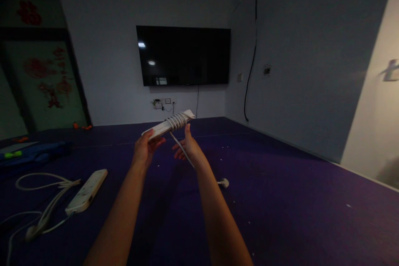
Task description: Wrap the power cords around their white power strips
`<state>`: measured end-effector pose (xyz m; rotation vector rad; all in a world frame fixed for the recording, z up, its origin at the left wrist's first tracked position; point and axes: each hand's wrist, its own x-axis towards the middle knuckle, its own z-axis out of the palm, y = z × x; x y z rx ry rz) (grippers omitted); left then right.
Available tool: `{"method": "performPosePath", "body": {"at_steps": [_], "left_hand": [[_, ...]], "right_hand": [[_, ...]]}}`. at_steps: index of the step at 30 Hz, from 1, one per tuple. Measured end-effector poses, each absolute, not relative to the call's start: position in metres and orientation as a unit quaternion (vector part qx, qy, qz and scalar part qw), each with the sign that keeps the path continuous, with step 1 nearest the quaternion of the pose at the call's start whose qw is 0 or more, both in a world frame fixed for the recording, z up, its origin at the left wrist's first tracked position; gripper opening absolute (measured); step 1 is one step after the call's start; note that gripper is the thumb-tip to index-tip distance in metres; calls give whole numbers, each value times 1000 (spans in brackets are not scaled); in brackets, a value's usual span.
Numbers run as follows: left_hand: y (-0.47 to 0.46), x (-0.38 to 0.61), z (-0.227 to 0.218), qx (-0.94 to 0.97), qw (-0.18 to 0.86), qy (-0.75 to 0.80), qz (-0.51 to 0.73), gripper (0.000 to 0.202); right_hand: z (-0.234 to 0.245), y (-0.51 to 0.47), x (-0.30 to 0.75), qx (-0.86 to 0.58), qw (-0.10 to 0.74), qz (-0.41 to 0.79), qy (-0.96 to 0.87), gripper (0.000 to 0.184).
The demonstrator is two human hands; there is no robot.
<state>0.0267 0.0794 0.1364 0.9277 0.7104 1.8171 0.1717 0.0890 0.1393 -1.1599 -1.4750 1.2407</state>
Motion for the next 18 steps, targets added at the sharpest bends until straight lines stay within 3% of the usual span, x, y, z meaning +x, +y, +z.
{"method": "performPosePath", "body": {"at_steps": [18], "left_hand": [[92,0,123,533,381,288,698,59]], "right_hand": [[139,92,167,-474,487,476,-558,93]]}}
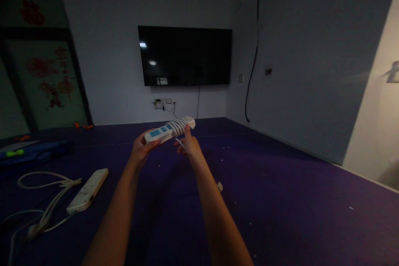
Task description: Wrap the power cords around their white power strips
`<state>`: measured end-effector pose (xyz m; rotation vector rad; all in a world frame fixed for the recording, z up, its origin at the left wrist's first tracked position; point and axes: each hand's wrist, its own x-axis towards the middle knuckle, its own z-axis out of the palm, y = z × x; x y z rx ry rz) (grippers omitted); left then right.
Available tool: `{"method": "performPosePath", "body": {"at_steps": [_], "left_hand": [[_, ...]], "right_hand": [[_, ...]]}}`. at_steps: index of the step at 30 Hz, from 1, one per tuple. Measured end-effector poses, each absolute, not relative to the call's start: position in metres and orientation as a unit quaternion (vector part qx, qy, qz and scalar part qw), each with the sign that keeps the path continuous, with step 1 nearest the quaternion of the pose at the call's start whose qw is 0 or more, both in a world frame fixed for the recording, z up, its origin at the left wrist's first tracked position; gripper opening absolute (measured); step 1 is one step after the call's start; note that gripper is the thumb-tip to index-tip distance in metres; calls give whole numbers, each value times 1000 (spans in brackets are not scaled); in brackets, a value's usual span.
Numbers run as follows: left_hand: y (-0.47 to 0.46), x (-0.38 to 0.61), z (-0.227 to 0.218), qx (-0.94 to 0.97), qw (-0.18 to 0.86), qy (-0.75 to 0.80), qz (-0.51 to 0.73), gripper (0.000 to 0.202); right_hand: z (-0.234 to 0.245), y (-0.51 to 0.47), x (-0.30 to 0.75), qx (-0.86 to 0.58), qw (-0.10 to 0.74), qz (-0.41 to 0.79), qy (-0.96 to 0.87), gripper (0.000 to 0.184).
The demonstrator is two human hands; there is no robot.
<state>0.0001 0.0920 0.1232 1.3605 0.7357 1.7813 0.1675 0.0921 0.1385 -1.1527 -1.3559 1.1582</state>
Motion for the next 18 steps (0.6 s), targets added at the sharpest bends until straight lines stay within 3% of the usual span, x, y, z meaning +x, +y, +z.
{"method": "performPosePath", "body": {"at_steps": [18], "left_hand": [[86,-3,126,695,243,287,612,69]], "right_hand": [[137,93,170,-484,510,447,-553,85]]}}
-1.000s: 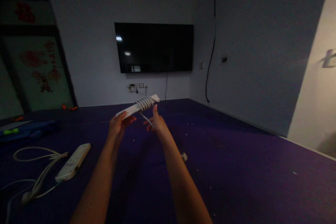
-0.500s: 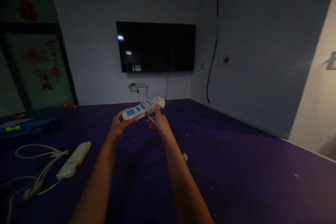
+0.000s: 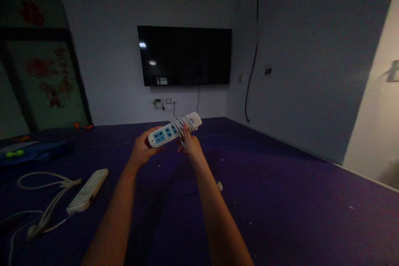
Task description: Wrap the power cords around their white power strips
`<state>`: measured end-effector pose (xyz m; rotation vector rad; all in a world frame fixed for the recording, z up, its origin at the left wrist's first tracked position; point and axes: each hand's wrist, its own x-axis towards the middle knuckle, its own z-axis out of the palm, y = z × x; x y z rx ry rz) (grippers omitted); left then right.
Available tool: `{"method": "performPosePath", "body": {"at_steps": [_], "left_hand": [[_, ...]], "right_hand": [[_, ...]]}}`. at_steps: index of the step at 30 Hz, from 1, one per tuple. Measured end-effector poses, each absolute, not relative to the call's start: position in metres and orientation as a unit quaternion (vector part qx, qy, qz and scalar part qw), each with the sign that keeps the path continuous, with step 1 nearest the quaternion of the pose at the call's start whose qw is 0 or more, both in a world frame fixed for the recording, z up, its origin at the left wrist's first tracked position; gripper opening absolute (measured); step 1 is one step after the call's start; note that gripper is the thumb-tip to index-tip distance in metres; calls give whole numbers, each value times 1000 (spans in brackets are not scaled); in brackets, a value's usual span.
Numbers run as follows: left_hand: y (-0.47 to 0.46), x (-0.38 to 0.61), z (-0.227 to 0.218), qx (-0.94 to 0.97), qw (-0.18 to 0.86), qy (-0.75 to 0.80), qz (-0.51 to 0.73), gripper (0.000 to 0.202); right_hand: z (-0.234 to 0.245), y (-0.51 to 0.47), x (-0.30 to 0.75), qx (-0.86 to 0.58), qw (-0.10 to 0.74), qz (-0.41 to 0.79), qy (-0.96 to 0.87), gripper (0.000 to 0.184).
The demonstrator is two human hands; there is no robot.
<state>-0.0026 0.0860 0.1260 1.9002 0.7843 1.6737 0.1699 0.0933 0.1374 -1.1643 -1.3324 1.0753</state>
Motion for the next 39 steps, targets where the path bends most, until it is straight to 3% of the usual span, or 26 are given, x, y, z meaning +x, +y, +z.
{"method": "performPosePath", "body": {"at_steps": [12,16,22,26,30,35,39], "left_hand": [[81,10,127,730,161,279,604,62],[77,7,130,729,178,286,596,65],[68,8,135,681,343,256,593,99],[70,5,138,540,530,256,602,80],[72,1,141,436,689,264,515,83],[71,5,144,421,750,232,455,78],[68,10,149,403,729,245,496,49]], "right_hand": [[138,91,173,-462,525,460,-547,76],[139,88,172,-457,534,453,-549,72],[141,86,170,-466,550,429,-545,65],[140,89,172,-446,565,427,-548,64],[140,90,174,-418,565,430,-567,66],[141,86,171,-414,559,421,-582,63],[141,86,169,-411,543,430,-593,66]]}}
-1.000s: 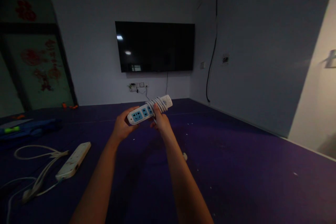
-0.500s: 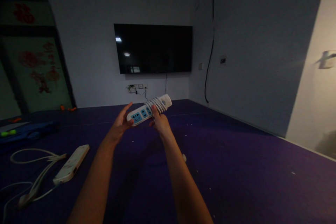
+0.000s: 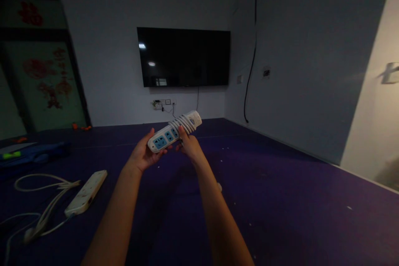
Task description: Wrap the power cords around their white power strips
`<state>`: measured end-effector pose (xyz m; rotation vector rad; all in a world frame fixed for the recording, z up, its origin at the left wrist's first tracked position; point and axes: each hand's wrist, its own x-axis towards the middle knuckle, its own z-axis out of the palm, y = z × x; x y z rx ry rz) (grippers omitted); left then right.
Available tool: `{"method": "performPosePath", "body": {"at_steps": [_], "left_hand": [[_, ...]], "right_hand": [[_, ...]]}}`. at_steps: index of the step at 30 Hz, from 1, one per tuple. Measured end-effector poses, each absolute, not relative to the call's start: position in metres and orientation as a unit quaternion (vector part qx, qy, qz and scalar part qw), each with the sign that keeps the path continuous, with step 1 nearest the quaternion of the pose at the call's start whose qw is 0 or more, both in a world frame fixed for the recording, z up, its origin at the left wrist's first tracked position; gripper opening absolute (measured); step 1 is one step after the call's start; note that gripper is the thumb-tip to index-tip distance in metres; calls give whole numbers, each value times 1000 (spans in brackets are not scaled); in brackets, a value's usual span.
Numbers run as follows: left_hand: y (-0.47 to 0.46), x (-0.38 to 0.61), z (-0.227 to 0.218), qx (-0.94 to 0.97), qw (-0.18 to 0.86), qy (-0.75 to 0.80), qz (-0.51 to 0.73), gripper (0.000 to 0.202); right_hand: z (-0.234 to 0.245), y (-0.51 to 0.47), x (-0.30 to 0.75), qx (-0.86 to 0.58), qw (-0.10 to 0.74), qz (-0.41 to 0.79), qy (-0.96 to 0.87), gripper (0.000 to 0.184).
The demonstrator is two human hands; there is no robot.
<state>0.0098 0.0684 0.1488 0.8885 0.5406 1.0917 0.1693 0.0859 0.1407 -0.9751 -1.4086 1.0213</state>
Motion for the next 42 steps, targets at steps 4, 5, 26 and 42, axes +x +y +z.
{"method": "performPosePath", "body": {"at_steps": [4,5,26,42], "left_hand": [[63,16,155,378,709,269,532,36],[61,18,156,373,706,267,539,35],[66,6,152,371,609,263,649,33],[67,17,144,493,485,244,680,34]], "right_hand": [[141,85,170,-417,534,437,-592,70],[141,84,171,-416,528,444,-592,73],[144,83,172,-437,551,415,-577,80],[146,80,169,-407,557,458,-561,76]]}}
